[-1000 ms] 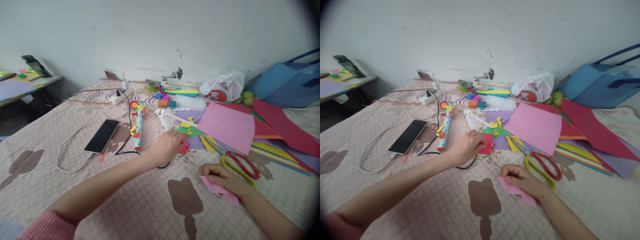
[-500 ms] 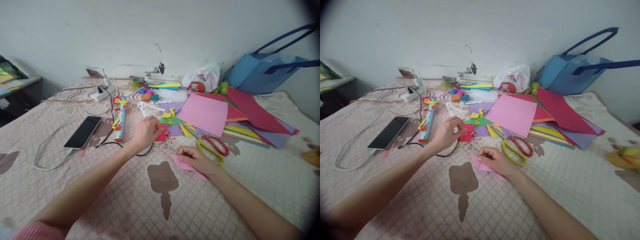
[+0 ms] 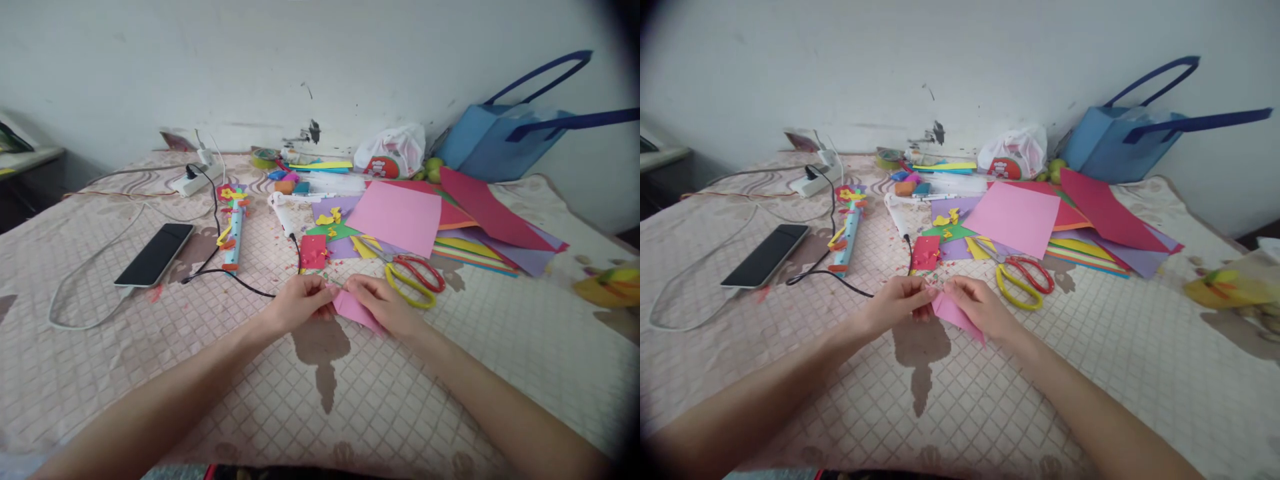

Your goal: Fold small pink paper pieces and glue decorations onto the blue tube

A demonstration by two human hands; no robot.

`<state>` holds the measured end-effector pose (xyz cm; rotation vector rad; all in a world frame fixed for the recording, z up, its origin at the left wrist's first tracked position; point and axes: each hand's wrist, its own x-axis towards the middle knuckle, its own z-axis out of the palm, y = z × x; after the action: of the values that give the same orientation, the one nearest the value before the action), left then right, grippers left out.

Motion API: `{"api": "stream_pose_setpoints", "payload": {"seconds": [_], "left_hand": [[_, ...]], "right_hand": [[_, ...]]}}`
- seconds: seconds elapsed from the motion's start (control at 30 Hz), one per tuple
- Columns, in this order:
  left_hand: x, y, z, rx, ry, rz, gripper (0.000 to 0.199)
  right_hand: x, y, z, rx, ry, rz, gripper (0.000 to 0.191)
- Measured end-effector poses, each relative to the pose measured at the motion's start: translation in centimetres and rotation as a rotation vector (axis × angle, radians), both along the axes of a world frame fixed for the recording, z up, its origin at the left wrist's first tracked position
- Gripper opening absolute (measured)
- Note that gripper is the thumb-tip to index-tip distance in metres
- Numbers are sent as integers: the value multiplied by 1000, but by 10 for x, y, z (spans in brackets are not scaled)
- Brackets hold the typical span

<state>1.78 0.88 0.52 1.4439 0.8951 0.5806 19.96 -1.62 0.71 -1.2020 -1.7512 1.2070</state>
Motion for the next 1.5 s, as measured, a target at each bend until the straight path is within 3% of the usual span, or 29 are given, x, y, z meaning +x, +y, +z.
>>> {"api": "stream_pose_setpoints", "payload": {"seconds": [0.2,0.3,0.4,0.97,1.17,1.4,1.5], "left_hand": [[-3,-2,3,-53,-27,2,33],[-3,-4,5,-107,-42,39,33],[-4,-5,5,-158,-52,-11,28],[-5,-9,1,-193,-66,-54,27],[-5,-6,0,-144,-106,69,26],[-6,-6,-1,-210,-56,15,28],[-7,-4,-2,-208,-68,75,27]], "right_hand": [[-3,-1,2,-135,62,28,24],[-5,-2,1,-127,89,11,21],[-5,-3,0,-123,99,-9,17],[-9,-2,-2,-118,126,-88,15],[-10,-4,2,-179,71,-26,17],[-6,-2,2,-184,20,61,16],[0,2,0,-163,4,132,17]]}}
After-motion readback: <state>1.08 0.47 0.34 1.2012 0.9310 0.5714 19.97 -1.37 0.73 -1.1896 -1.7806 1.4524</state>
